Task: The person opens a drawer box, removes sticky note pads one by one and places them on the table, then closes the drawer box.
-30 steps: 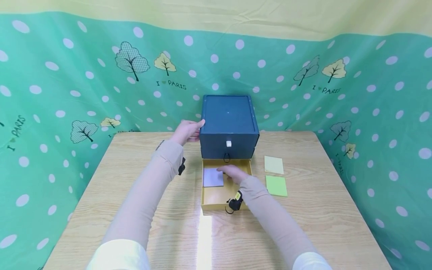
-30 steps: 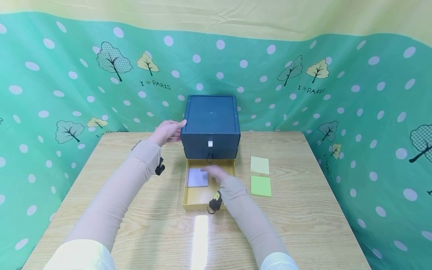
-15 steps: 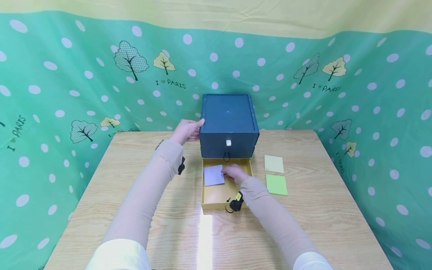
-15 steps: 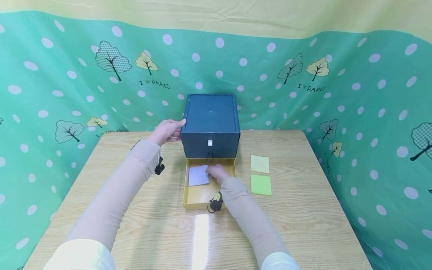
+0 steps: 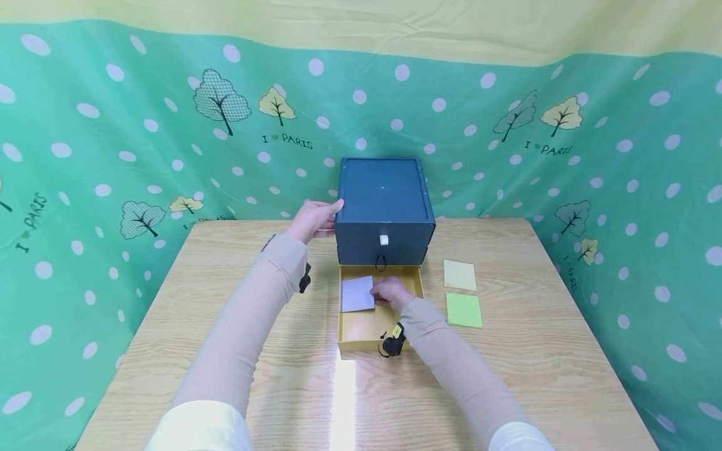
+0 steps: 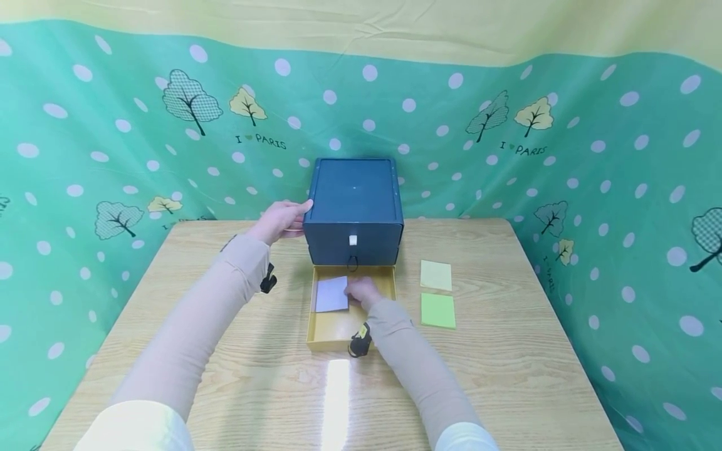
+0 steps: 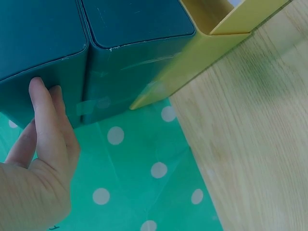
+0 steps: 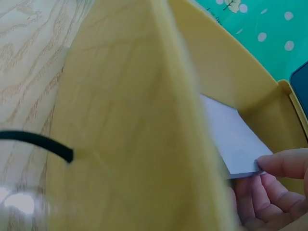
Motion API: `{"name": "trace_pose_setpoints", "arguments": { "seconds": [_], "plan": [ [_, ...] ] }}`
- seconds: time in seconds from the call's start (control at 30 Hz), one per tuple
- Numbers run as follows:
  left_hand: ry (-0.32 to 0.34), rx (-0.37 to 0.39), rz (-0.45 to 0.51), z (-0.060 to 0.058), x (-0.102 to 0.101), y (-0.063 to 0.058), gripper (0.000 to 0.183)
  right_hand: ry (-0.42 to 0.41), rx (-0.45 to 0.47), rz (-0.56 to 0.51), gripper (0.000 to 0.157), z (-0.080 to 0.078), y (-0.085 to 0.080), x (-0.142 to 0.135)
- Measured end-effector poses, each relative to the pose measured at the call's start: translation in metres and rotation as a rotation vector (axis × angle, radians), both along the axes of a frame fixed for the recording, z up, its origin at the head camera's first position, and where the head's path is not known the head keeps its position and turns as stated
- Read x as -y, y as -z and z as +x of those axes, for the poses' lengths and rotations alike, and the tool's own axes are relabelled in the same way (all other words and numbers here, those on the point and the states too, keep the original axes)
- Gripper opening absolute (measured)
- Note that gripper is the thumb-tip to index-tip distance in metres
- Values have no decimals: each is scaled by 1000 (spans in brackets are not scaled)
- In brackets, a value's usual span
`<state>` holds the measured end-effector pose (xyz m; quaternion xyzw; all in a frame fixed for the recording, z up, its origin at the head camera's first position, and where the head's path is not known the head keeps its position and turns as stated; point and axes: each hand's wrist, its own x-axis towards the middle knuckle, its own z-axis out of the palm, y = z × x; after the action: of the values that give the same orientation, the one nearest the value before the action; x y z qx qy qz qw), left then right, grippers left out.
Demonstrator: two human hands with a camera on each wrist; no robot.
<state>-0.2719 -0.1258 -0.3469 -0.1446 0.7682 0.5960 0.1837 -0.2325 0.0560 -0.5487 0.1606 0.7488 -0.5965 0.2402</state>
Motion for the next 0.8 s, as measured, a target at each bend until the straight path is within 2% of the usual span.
{"name": "trace_pose_setpoints", "arguments": {
  "seconds": [0.03,0.17,0.27,0.4,0.5,0.63,0.8],
  "plan": [
    [1,2,1,0,0,0,64,0,-4,-7,28,4,-5,-1],
    [11,4,-5,0,1,0,64,-37,-7,-95,23,-11,28,-10],
    [20,3,-11,0,1,1,64,-39,22,-97,24,-12,30,-9],
    [28,1,-20,0,1,1,65,12,58,-40,23,12,-21,-1],
    [22,-1,-19,1,1,1,64,25,59,-64,19,23,-43,-2],
    [12,-7,-15,2,0,0,61,25,67,-92,20,26,-49,-4],
    [12,-15,-27,2,-1,-1,60,30,68,-93,19,24,-45,-5]
  ]
}}
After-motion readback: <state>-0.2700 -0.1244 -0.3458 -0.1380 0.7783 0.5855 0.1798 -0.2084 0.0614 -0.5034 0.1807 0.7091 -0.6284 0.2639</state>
